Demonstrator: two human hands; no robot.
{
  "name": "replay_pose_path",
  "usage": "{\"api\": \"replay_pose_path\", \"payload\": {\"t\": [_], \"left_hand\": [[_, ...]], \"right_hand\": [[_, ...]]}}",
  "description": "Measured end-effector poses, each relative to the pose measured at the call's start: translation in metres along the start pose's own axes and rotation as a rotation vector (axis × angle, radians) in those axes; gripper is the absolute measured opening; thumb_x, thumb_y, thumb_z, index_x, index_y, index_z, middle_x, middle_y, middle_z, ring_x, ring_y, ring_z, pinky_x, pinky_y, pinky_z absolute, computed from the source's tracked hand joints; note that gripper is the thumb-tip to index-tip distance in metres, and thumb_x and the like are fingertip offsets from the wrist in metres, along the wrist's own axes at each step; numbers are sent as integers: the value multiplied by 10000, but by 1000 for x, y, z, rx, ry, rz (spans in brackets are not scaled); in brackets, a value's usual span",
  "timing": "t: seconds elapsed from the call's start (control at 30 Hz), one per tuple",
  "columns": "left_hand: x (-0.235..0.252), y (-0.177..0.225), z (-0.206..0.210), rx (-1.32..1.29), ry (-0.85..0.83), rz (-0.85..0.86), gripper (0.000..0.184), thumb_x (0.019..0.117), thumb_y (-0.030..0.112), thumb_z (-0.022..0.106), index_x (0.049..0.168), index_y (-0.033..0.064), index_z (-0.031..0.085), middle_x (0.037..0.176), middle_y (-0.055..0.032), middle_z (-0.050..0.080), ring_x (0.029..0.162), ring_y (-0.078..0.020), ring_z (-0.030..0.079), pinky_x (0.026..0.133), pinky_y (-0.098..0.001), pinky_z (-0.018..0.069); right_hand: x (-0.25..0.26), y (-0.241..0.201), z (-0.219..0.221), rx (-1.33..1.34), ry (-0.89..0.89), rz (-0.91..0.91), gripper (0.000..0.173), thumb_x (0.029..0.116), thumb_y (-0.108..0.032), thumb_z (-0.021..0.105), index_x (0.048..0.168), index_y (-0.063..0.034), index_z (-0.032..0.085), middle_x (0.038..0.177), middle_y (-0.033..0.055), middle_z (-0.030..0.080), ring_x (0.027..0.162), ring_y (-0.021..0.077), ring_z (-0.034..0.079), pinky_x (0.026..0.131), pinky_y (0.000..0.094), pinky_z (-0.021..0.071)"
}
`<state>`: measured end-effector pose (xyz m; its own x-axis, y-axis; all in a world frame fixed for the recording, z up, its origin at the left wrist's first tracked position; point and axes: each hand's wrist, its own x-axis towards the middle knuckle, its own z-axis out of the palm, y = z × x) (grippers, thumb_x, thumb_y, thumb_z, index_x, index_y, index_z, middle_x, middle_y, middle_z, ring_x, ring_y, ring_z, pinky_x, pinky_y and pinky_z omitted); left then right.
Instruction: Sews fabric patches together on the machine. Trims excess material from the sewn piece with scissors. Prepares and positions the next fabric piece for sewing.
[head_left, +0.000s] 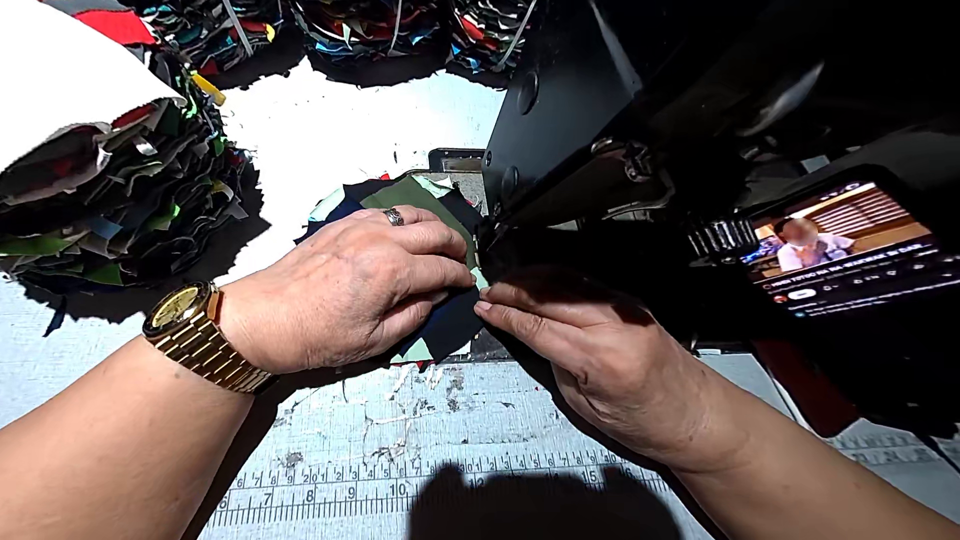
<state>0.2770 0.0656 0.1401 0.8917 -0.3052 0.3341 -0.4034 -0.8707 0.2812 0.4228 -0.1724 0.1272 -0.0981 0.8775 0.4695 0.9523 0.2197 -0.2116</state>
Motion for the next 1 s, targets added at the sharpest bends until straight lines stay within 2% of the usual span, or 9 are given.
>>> {"api": "replay_pose_path", "payload": {"t": [0.17, 0.27, 0.43, 0.53, 0.63, 0.73, 0.83, 1.0], "left_hand": [[4, 5, 3, 68, 11, -58, 362, 1020, 251, 449, 1210, 186, 751, 1255, -5, 685, 1242, -220, 582, 1016, -435, 474], [5, 7, 6, 99, 24, -78, 349, 1017, 246, 460, 1205, 188, 749, 1239, -5, 686, 1216, -233, 589, 993, -450, 472], [6, 8, 8, 137, 40, -117, 357, 1021, 293, 467, 1227, 191, 740, 1250, -17, 680, 1251, -246, 577, 1055, -505, 423], [6, 9, 10, 170, 59, -132, 370, 1036, 314, 453, 1232, 187, 740, 1273, -28, 675, 1282, -254, 567, 1116, -538, 377], [4, 11, 6, 153, 108, -87, 350, 1041, 295, 477, 1215, 170, 753, 1311, -45, 671, 1342, -268, 543, 1189, -571, 305], [3, 7, 3, 54, 100, -8, 313, 1018, 238, 509, 1166, 139, 767, 1274, -33, 693, 1335, -257, 543, 1167, -489, 368], [0, 0, 3, -17, 46, 8, 317, 1008, 208, 503, 1175, 120, 758, 1285, -45, 691, 1334, -230, 561, 1143, -418, 437], [2, 3, 5, 24, 42, -36, 343, 1015, 238, 485, 1206, 142, 752, 1285, -40, 682, 1307, -215, 569, 1108, -415, 455]], "right_hand": [[1, 3, 0, -43, 24, 31, 280, 989, 14, 533, 1158, -12, 755, 1193, 146, 711, 1180, 254, 647, 1030, 338, 519], [2, 5, 0, -38, 24, 39, 267, 991, 15, 539, 1151, -10, 752, 1202, 141, 705, 1193, 258, 640, 1040, 350, 517], [1, 7, -1, -90, 23, 62, 306, 986, 22, 513, 1199, -23, 729, 1226, 140, 697, 1206, 278, 633, 1047, 403, 505], [4, 3, -3, -82, 75, 36, 288, 993, 28, 519, 1182, -5, 734, 1208, 161, 698, 1181, 275, 644, 1024, 381, 520], [3, 1, 0, -29, 59, 1, 304, 990, 26, 518, 1198, -2, 738, 1201, 167, 706, 1189, 268, 643, 1053, 362, 504], [2, 1, 0, -3, 7, -2, 324, 977, 25, 515, 1207, -15, 740, 1208, 158, 710, 1199, 259, 642, 1069, 357, 495], [2, 2, 0, -8, 6, 3, 314, 979, 22, 522, 1195, -18, 747, 1198, 154, 717, 1191, 260, 649, 1058, 355, 504], [2, 5, -1, -56, 34, 18, 274, 991, 4, 543, 1171, -15, 750, 1187, 147, 712, 1187, 262, 647, 1043, 342, 513]]}}
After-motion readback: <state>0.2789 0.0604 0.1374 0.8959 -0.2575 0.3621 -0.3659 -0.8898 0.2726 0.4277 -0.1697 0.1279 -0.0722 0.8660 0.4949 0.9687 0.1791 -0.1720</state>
